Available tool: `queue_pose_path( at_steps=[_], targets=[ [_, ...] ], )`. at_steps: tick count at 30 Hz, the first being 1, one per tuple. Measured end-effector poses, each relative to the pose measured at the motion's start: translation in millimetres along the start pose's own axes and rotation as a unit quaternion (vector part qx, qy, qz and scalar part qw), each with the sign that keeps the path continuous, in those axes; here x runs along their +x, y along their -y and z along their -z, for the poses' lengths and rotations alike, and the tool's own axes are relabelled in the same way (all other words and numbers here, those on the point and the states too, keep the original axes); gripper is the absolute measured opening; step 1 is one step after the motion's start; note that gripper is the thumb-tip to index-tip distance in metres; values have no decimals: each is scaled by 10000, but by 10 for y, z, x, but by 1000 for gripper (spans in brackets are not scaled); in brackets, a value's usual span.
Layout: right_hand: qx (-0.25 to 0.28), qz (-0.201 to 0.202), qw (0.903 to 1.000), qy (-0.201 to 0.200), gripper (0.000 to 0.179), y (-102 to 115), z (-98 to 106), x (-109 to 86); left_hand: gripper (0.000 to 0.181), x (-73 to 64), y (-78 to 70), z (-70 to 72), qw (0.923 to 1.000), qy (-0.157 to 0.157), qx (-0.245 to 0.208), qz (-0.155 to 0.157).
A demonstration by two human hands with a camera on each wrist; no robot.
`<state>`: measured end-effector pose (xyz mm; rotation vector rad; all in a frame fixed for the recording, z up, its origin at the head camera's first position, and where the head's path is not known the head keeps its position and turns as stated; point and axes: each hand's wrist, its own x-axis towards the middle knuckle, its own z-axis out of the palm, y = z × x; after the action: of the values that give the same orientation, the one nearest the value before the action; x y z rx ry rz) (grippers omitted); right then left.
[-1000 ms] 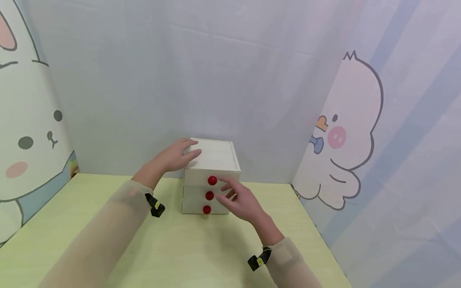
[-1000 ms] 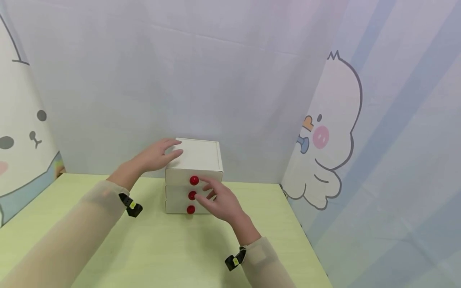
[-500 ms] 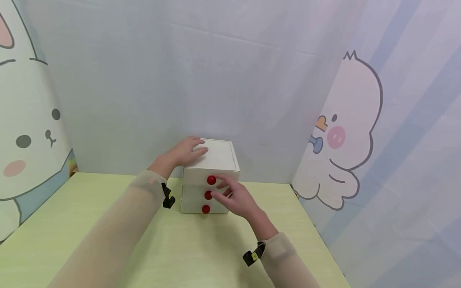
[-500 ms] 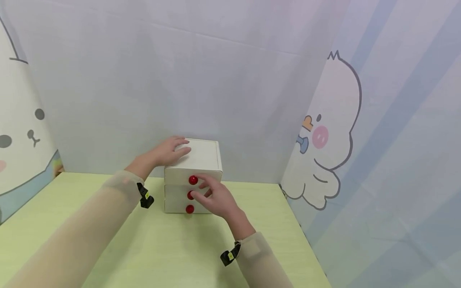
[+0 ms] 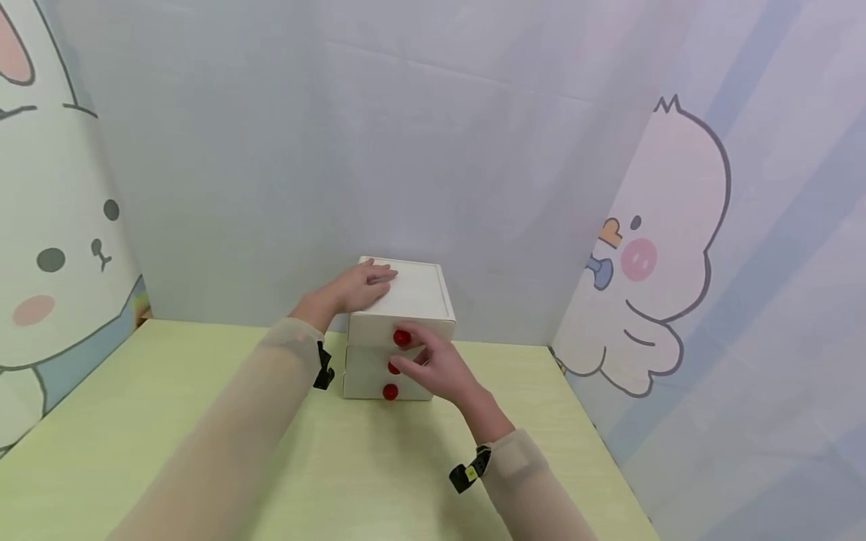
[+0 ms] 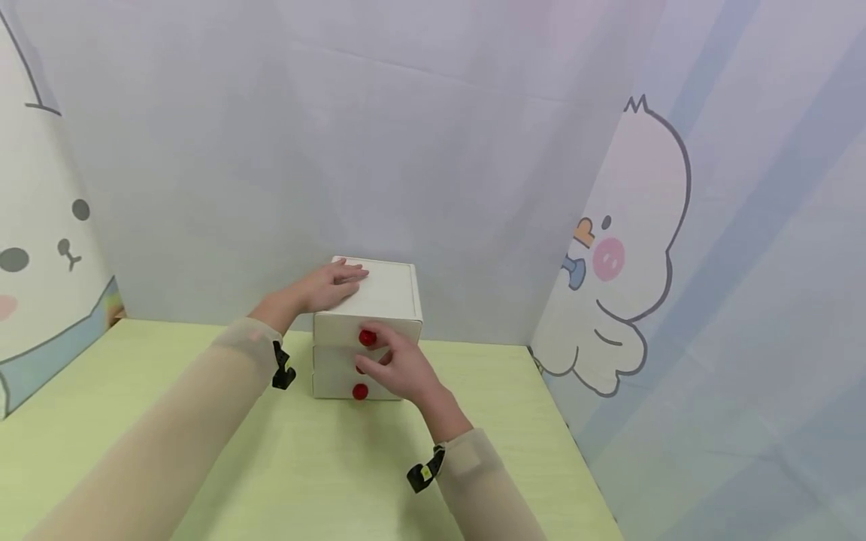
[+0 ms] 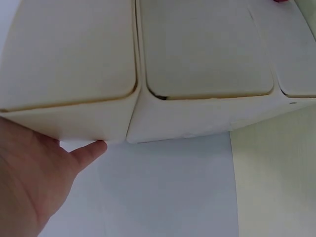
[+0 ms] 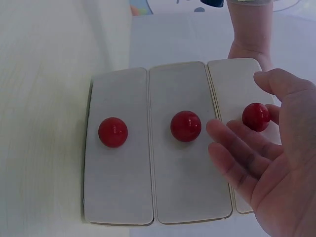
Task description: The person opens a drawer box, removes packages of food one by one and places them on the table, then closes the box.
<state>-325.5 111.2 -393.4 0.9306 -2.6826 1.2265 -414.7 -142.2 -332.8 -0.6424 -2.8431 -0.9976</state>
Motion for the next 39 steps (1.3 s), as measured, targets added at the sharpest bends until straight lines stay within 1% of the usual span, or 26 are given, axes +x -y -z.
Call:
queue_pose_path(
  at_steps=[7,13,20,24,30,39],
  targets=[
    [432,-147,9988,-174,48,-33,-33,75,52,9,-25,0,9997,100,205,74],
    [691,-278,9968,-275,42,-39,-66,142,52,26,-37,7,9998,119,129,88],
    [1029,-308,9927,-550,30,-30,-131,187,52,30,-32,10,9998,135,95,91],
    [1019,-268,9922,-666,28,-35,-162,185,52,27,-15,2,9999,132,1,103],
    [893,-209,9932,-716,25,-26,-175,185,52,6,-15,5,9999,92,-39,95],
    [762,-195,9942,-732,22,-2,-161,175,53,25,4,3,9999,90,89,22]
  ],
)
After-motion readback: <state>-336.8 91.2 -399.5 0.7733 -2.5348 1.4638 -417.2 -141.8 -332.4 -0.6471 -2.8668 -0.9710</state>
